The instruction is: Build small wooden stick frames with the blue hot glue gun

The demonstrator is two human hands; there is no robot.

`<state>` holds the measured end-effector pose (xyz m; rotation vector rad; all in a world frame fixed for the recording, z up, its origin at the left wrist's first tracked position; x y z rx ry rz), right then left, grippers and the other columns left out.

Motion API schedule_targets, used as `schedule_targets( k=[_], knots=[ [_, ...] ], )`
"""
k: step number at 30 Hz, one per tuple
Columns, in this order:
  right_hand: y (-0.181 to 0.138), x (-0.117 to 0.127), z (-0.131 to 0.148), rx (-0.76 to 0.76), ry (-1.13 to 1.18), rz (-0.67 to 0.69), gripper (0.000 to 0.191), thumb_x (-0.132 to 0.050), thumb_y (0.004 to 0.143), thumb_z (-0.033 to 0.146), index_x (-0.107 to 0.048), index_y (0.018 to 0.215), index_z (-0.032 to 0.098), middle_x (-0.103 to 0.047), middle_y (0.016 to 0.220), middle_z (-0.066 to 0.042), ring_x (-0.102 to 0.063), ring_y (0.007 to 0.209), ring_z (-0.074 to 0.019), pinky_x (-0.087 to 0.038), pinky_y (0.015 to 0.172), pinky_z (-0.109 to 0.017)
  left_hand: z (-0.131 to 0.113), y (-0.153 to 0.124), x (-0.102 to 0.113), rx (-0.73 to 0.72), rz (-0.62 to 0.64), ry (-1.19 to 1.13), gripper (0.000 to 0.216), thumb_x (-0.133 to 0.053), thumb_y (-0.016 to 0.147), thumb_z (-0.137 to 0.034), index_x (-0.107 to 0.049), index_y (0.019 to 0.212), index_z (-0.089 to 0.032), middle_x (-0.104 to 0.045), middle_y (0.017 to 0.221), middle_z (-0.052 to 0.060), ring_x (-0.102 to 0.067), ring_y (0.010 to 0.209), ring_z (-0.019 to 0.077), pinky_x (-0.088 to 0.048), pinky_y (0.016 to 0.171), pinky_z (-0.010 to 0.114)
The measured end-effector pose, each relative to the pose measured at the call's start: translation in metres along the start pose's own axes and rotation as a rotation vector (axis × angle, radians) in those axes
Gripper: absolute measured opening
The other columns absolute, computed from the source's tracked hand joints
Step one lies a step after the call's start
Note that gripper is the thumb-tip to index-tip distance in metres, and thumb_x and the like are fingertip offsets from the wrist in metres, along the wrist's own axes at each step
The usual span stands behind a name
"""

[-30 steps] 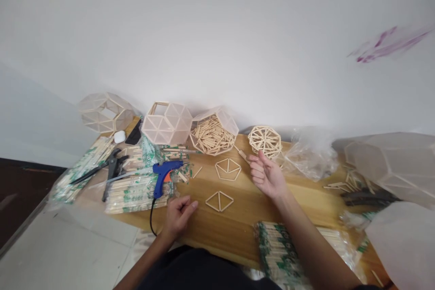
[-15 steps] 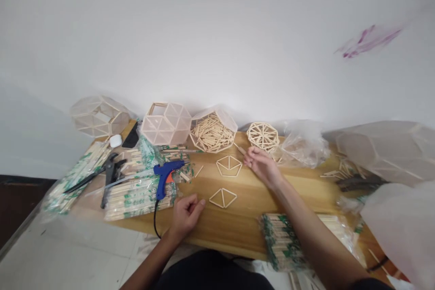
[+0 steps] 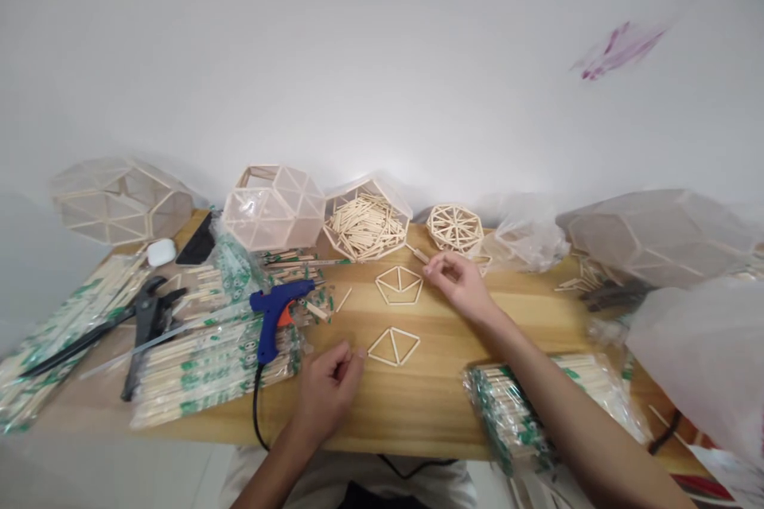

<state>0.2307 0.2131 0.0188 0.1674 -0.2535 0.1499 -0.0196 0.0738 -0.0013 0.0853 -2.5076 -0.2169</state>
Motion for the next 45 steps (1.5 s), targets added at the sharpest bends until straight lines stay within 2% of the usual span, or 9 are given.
schedule_targets(
  k=[8,18,27,29,31,33,35,39,45],
  knots=[
    [-0.016,-0.032,0.011,0.16,-0.273,0.247,0.017,-0.064,0.097,0.028,-0.076,0.092,0.017,-0.062,0.066,0.001,-0.048,0.055,-0.0118,-0.038,0.055,-0.026,-0.005,-0.002,0.001,-0.049,-0.044,0.039,0.045,-0.054,0.097,-0.033,-0.035,0.057,-0.022,-0.033,0.048,-0.009,-0.039,0.042,0.0083,-0.028,0.049,0.023],
    [-0.021,-0.048,0.013,0.313,-0.4,0.42,0.001,-0.079,0.095,0.022,-0.08,0.095,0.022,-0.071,0.09,-0.006,-0.068,0.082,-0.0191,-0.054,0.076,-0.031,-0.012,0.0,-0.002,-0.106,-0.018,0.07,0.044,-0.055,0.097,-0.028,-0.036,0.058,-0.023,-0.035,0.048,-0.009,-0.04,0.042,0.0087,-0.028,0.048,0.024],
    [-0.021,-0.048,0.024,0.357,-0.454,0.317,0.003,-0.079,0.096,0.024,-0.076,0.096,0.022,-0.071,0.098,-0.008,-0.069,0.096,-0.0241,-0.057,0.087,-0.038,-0.01,-0.003,0.002,-0.096,-0.041,0.108,0.042,-0.054,0.1,-0.029,-0.041,0.061,-0.023,-0.045,0.049,-0.007,-0.048,0.043,0.01,-0.036,0.047,0.023],
    [-0.021,-0.045,0.03,0.392,-0.465,0.28,0.012,-0.079,0.095,0.025,-0.075,0.106,0.022,-0.072,0.111,-0.011,-0.07,0.108,-0.0276,-0.058,0.096,-0.044,-0.019,0.001,0.002,-0.135,-0.023,0.121,0.029,-0.054,0.101,-0.028,-0.056,0.072,-0.023,-0.064,0.065,-0.002,-0.064,0.06,0.0143,-0.049,0.058,0.024],
    [-0.022,-0.044,0.035,0.422,-0.459,0.275,0.018,-0.076,0.097,0.025,-0.074,0.115,0.023,-0.071,0.123,-0.013,-0.068,0.119,-0.0296,-0.056,0.105,-0.049,-0.031,0.006,-0.004,-0.224,0.045,0.16,0.016,-0.055,0.101,-0.026,-0.07,0.103,-0.023,-0.079,0.101,0.007,-0.075,0.095,0.0219,-0.06,0.084,0.033],
    [-0.022,-0.044,0.035,0.43,-0.455,0.278,0.019,-0.071,0.1,0.023,-0.073,0.118,0.024,-0.072,0.127,-0.014,-0.069,0.122,-0.0295,-0.056,0.108,-0.05,-0.04,0.012,-0.017,-0.325,0.131,0.255,0.034,-0.056,0.101,-0.026,-0.067,0.134,-0.022,-0.075,0.135,0.012,-0.07,0.126,0.0275,-0.055,0.109,0.044],
    [-0.022,-0.042,0.033,0.422,-0.465,0.267,0.018,-0.068,0.101,0.022,-0.074,0.118,0.023,-0.075,0.126,-0.014,-0.072,0.12,-0.0289,-0.058,0.107,-0.05,-0.041,0.018,-0.031,-0.389,0.204,0.381,0.049,-0.056,0.104,-0.03,-0.058,0.151,-0.02,-0.066,0.153,0.013,-0.06,0.142,0.0302,-0.05,0.117,0.049],
    [-0.02,-0.04,0.025,0.382,-0.478,0.24,0.017,-0.064,0.103,0.021,-0.074,0.117,0.021,-0.078,0.123,-0.014,-0.075,0.117,-0.0284,-0.06,0.105,-0.048,-0.033,0.023,-0.049,-0.437,0.26,0.535,0.054,-0.051,0.108,-0.033,-0.052,0.158,-0.016,-0.06,0.16,0.011,-0.054,0.149,0.0304,-0.046,0.12,0.05],
    [-0.018,-0.039,0.017,0.319,-0.481,0.232,0.017,-0.062,0.102,0.018,-0.072,0.115,0.02,-0.08,0.121,-0.013,-0.077,0.111,-0.0276,-0.061,0.1,-0.044,-0.03,0.024,-0.049,-0.481,0.246,0.581,0.048,-0.05,0.109,-0.036,-0.059,0.153,-0.018,-0.063,0.158,0.009,-0.057,0.144,0.0315,-0.046,0.116,0.049]
  ],
)
Point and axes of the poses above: each hand's wrist, its own y-axis towards the middle knuckle, its own x-axis out of the back of the hand, z = x × y, the point moved 9 cm from there along y, towards the middle knuckle
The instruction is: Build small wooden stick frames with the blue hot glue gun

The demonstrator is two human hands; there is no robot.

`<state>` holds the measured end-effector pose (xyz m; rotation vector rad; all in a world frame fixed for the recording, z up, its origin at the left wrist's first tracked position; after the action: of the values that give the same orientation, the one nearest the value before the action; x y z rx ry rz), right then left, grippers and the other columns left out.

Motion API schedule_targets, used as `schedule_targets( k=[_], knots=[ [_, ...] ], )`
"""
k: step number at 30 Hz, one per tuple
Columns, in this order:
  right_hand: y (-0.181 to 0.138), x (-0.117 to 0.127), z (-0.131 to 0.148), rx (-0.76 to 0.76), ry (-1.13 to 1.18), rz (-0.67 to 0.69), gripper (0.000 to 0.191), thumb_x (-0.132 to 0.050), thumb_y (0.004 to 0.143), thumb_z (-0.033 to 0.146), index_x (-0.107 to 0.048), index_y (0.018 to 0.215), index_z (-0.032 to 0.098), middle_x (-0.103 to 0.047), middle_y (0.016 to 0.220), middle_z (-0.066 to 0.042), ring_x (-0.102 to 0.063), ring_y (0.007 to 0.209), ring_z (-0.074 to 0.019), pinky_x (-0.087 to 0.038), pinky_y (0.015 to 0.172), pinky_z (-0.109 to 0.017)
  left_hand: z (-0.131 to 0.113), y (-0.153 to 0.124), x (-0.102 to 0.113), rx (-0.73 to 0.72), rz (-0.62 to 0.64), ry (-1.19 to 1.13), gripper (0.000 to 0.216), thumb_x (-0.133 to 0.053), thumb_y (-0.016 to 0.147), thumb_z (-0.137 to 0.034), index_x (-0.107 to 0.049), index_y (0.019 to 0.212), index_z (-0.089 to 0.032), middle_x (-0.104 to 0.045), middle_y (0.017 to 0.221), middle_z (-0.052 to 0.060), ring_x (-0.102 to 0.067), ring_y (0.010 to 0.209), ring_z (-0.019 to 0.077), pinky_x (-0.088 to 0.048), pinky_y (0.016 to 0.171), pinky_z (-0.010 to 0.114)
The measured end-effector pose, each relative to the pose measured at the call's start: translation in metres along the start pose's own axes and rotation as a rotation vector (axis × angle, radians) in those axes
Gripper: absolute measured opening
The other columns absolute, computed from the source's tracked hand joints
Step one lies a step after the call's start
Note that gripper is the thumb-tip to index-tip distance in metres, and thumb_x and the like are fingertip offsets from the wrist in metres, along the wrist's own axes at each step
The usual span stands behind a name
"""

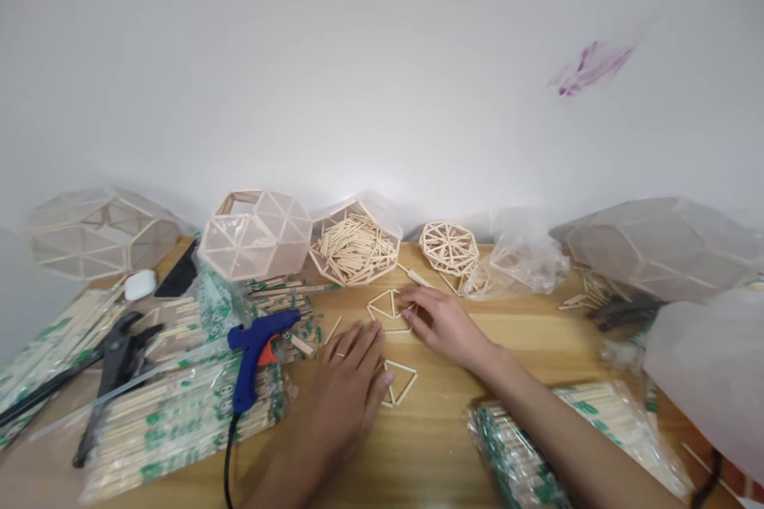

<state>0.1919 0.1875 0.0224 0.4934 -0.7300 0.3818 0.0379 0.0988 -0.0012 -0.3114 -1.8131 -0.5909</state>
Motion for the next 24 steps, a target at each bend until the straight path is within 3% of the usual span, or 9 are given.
schedule_targets(
  k=[17,20,24],
  knots=[
    [0.004,0.002,0.0,-0.017,0.027,-0.053,0.013,-0.061,0.101,0.017,-0.072,0.104,0.022,-0.08,0.105,-0.009,-0.077,0.096,-0.0247,-0.061,0.089,-0.04,0.005,-0.004,-0.009,0.031,-0.019,-0.032,0.053,-0.053,0.107,-0.029,-0.052,0.16,-0.023,-0.059,0.161,0.007,-0.054,0.149,0.0283,-0.047,0.12,0.047],
    [0.004,0.003,0.001,-0.007,0.051,-0.057,0.013,-0.06,0.102,0.018,-0.072,0.101,0.022,-0.08,0.103,-0.009,-0.076,0.094,-0.0244,-0.06,0.087,-0.039,0.008,-0.008,-0.001,0.041,-0.038,-0.057,0.056,-0.052,0.108,-0.03,-0.046,0.163,-0.022,-0.057,0.163,0.008,-0.055,0.15,0.0267,-0.05,0.119,0.046],
    [0.004,0.005,0.002,0.012,0.075,-0.067,0.012,-0.061,0.103,0.019,-0.072,0.099,0.023,-0.078,0.106,-0.01,-0.075,0.098,-0.0245,-0.06,0.089,-0.039,0.012,-0.026,0.022,0.054,-0.154,-0.077,0.055,-0.052,0.108,-0.029,-0.046,0.162,-0.021,-0.061,0.16,0.009,-0.06,0.146,0.0241,-0.057,0.115,0.041]
  ],
)
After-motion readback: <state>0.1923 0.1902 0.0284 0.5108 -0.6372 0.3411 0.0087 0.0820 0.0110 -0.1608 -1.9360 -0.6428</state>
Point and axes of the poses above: each hand's wrist, its own y-axis towards the middle knuckle, its own x-axis out of the back of the hand, z = x × y, the point moved 9 cm from there along y, towards the middle knuckle
